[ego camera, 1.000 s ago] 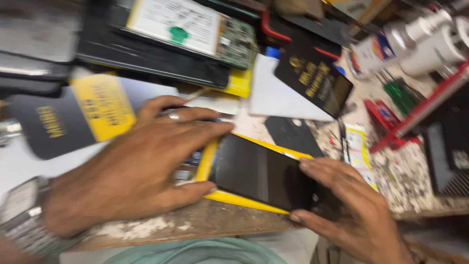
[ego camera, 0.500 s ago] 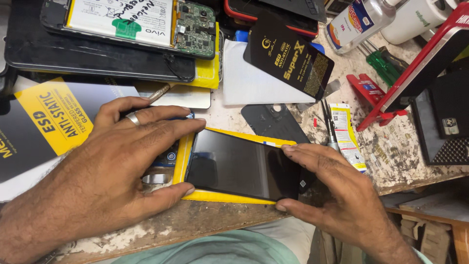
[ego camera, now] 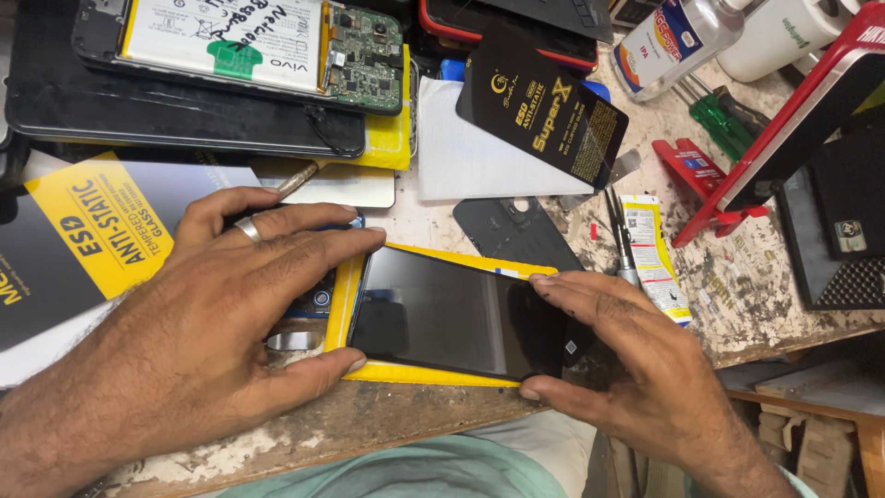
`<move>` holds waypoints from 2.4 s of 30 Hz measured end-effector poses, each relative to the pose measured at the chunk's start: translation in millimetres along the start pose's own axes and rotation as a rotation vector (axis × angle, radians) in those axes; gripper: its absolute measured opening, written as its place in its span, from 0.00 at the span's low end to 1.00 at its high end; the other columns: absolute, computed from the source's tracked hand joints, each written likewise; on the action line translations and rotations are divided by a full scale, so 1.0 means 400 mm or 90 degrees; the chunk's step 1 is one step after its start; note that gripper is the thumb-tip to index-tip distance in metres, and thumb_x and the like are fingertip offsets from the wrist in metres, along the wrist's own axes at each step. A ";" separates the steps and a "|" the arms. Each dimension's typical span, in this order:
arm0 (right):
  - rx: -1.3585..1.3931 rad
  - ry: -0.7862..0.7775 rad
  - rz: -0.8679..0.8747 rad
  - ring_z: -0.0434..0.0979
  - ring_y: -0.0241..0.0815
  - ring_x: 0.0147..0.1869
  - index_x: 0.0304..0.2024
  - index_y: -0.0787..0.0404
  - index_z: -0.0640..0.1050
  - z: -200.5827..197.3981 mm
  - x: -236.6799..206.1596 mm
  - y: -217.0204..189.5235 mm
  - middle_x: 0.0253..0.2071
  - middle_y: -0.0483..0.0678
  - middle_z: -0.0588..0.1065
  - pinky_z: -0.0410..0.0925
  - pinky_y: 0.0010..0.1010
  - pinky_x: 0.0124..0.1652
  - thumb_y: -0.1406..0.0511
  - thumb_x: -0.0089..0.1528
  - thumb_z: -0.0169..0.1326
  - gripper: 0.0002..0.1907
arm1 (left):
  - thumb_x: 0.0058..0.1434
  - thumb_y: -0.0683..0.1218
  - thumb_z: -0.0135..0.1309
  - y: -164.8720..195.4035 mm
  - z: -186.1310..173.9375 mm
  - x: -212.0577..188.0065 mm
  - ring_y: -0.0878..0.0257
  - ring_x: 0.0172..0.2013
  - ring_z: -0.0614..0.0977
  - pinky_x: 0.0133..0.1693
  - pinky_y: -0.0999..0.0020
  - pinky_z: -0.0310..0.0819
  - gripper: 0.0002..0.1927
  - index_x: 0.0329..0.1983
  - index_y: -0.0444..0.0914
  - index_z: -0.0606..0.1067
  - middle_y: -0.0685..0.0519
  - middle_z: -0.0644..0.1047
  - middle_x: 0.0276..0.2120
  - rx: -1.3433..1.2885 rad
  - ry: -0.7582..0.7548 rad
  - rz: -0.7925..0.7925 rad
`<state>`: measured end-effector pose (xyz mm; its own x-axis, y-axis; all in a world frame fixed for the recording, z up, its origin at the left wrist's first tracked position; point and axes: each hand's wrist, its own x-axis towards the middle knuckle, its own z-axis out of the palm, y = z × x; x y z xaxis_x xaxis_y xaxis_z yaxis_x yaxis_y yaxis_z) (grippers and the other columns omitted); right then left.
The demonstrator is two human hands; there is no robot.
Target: The person handles a smartphone and its components on a cluttered workbench. They peel a protective film from the screen, apply adhesive from a tube to the phone's frame, and attach a black back cover. The person also handles a blue back cover and various tools.
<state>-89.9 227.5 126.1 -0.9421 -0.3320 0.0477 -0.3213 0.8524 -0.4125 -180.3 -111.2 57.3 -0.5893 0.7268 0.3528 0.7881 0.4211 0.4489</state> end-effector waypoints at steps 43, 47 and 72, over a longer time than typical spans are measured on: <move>0.213 0.410 0.092 0.71 0.54 0.69 0.72 0.69 0.57 0.013 -0.192 0.047 0.68 0.69 0.67 0.67 0.43 0.66 0.72 0.44 0.68 0.56 | 0.60 0.58 0.53 0.082 -0.100 0.032 0.51 0.66 0.75 0.68 0.49 0.55 0.33 0.66 0.37 0.70 0.44 0.76 0.62 -0.118 0.148 -0.035; 0.158 0.504 0.127 0.76 0.52 0.65 0.69 0.71 0.59 0.032 -0.218 0.070 0.66 0.69 0.68 0.72 0.40 0.62 0.75 0.55 0.60 0.41 | 0.67 0.56 0.48 0.135 -0.170 0.029 0.52 0.68 0.77 0.70 0.51 0.59 0.29 0.66 0.36 0.71 0.47 0.79 0.61 -0.122 0.209 -0.010; 0.263 0.737 0.147 0.80 0.39 0.50 0.63 0.73 0.67 0.102 -0.242 0.082 0.48 0.58 0.77 0.74 0.25 0.55 0.82 0.67 0.55 0.22 | 0.53 0.59 0.58 -0.049 0.062 -0.347 0.49 0.63 0.77 0.62 0.53 0.69 0.40 0.69 0.44 0.62 0.50 0.79 0.54 -0.013 0.204 -0.080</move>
<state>-5.3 271.0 70.8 -0.5708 0.5370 0.6212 -0.2804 0.5835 -0.7621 -109.5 -206.9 -20.9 -0.7094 0.4619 0.5323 0.7046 0.4832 0.5197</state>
